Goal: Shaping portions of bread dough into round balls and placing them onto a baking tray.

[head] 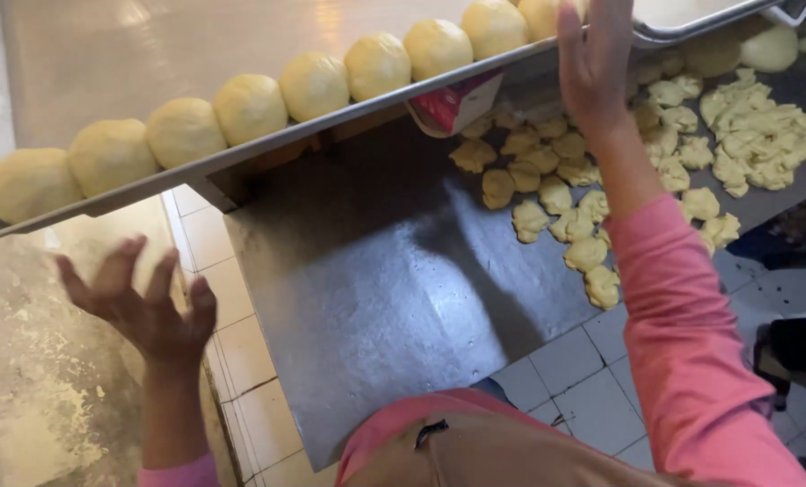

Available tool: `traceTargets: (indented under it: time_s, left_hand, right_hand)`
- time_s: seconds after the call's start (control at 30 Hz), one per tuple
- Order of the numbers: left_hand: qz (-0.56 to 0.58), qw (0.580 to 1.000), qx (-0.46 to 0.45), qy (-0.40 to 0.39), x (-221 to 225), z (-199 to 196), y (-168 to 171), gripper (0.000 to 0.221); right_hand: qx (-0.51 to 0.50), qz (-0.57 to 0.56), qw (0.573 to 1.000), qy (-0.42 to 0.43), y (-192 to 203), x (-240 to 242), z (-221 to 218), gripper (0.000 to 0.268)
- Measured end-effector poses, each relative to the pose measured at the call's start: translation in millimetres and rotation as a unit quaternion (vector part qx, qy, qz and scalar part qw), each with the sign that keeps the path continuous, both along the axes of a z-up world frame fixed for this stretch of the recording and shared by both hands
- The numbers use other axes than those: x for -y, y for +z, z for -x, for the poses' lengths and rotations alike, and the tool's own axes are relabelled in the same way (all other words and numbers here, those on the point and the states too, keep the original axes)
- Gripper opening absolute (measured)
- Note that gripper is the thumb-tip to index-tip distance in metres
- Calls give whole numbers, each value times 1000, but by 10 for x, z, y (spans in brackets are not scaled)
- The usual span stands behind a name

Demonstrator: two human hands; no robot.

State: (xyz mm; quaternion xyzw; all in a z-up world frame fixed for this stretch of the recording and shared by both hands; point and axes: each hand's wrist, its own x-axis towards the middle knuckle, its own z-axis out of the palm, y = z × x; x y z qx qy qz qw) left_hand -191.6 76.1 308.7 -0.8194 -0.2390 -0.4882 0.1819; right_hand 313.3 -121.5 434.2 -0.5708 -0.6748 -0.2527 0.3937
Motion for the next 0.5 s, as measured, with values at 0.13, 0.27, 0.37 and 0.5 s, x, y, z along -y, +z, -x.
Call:
traceTargets:
  time_s: [0.13, 0.27, 0.37, 0.5]
  left_hand:
    - [173, 982, -16, -71, 758, -40, -914, 28]
    - [405, 909, -34, -95, 1644, -102, -1561, 39]
    - [516, 847, -18, -126, 2181, -225, -1621, 32]
    - [511, 845, -45, -153, 2429, -338, -1707, 36]
  right_hand:
    - [-107, -72, 988, -86, -1264, 452, 371, 18]
    - [-84, 402, 828, -381, -3368, 734, -132, 98]
    - [-185, 537, 715, -409, -3849, 849, -302, 77]
    - [-57, 319, 857, -401, -4312, 880, -538, 45]
